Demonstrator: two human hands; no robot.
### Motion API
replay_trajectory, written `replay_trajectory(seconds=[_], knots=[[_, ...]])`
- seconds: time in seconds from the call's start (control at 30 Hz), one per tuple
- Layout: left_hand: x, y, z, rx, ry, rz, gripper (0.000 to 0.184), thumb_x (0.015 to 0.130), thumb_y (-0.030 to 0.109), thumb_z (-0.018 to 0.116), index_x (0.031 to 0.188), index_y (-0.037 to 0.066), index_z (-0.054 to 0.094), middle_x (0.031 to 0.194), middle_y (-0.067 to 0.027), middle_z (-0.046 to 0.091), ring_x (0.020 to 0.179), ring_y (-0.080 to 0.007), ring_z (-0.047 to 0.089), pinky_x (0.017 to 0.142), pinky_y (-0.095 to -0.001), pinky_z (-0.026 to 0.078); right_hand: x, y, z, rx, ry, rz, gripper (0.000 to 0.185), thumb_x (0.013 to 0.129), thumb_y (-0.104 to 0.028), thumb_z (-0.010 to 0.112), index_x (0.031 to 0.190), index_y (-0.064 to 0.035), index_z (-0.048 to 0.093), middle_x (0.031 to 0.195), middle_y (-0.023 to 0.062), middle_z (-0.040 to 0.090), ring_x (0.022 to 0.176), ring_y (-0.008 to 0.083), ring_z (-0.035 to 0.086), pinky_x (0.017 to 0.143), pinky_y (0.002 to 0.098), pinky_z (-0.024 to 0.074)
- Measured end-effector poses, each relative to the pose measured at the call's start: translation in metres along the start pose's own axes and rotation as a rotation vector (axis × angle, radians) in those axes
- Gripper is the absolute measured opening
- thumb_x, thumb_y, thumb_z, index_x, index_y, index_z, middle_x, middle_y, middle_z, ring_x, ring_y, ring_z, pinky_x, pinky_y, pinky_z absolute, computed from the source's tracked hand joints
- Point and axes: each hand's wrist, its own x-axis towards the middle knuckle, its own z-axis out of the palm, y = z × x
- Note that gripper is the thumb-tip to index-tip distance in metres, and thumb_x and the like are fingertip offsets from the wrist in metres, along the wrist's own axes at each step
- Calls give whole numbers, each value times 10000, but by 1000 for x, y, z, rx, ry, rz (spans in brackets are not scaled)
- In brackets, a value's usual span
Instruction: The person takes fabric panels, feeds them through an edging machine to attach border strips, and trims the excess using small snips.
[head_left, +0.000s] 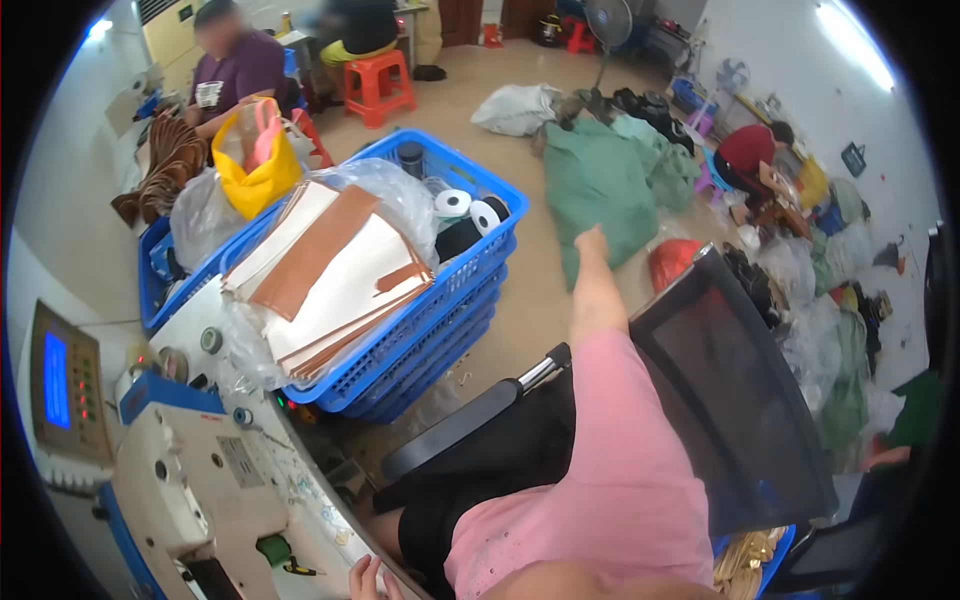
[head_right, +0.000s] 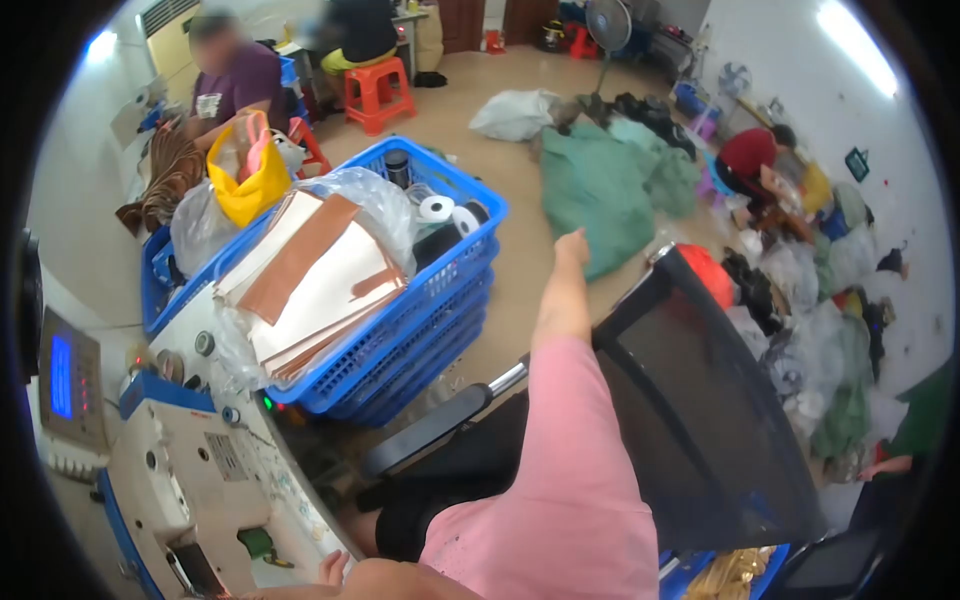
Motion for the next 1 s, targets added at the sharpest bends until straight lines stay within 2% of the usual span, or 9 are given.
replay_trajectory(seconds=[0.1, 0.2, 0.4, 0.53, 0.63, 0.73, 0.8, 0.9, 1.0], knots=[[10, -50, 32, 183, 185, 346, 316, 734, 144, 676, 1034, 50, 646, 993, -137, 604, 847, -228, 609, 697, -304, 481, 6, -2, 5, -23, 8, -24, 767, 788, -136, 579, 1446, -86, 187, 1242, 199, 542, 1142, 336, 535, 942, 410, 443], [11, -51, 44, -276, 108, -623, 223, 748, 132, 696, 940, 34, 637, 869, -135, 596, 798, -196, 592, 644, -315, 481, 17, -4, 8, -15, 3, -37, 770, 775, -136, 588, 1439, -85, 202, 1234, 199, 546, 1135, 331, 540, 938, 402, 449], [25, -24, 52, -638, 185, -977, 410, 698, 88, 766, 1018, 48, 512, 945, -127, 524, 759, -178, 545, 679, -299, 477, 32, -25, 39, 213, 87, -92, 418, 764, -161, 577, 1144, 11, 554, 1026, 232, 632, 989, 353, 612, 828, 411, 478], [8, -38, 70, -303, 103, -611, 466, 683, 49, 762, 1081, 85, 522, 1242, -137, 270, 931, -236, 488, 725, -310, 475, -13, -111, 27, 662, 278, -376, 299, 795, -219, 582, 885, 58, 647, 828, 219, 660, 783, 288, 645, 704, 388, 478], [9, 10, 49, 184, 71, -125, 418, 661, 28, 750, 1048, 98, 607, 1218, -132, 320, 972, -281, 463, 751, -319, 457, -101, -183, 15, 1052, 246, -638, 226, 835, -204, 607, 833, 16, 661, 765, 145, 662, 729, 204, 626, 671, 332, 478], [8, 25, 55, 190, 246, -80, 394, 624, 38, 737, 1003, 116, 665, 1200, -127, 365, 968, -323, 469, 755, -365, 455, -215, -211, 14, 1061, -126, -1075, 175, 843, -179, 617, 856, -9, 656, 797, 88, 665, 717, 168, 608, 652, 300, 462], [10, 46, 45, 286, 204, -77, 396, 609, 60, 727, 995, 118, 665, 1198, -130, 403, 963, -333, 474, 759, -394, 457, -305, -200, -5, 1016, -536, -1130, 120, 818, -134, 622, 799, -16, 628, 732, 46, 605, 689, 137, 548, 659, 288, 446], [8, 62, 39, 346, 202, -43, 395, 596, 78, 710, 987, 120, 667, 1221, -144, 440, 985, -357, 474, 781, -430, 457, -387, -170, 32, 830, -850, -1377, 48, 784, -60, 600, 778, -15, 584, 687, 67, 584, 670, 137, 544, 633, 299, 447], [3, 69, 39, 380, 225, -9, 389, 598, 73, 699, 984, 118, 669, 1268, -169, 444, 1035, -382, 465, 805, -441, 457, -453, -116, 29, 521, -1015, -1625, 125, 734, -151, 620, 724, -33, 581, 615, 123, 594, 554, 210, 566, 541, 355, 451]])
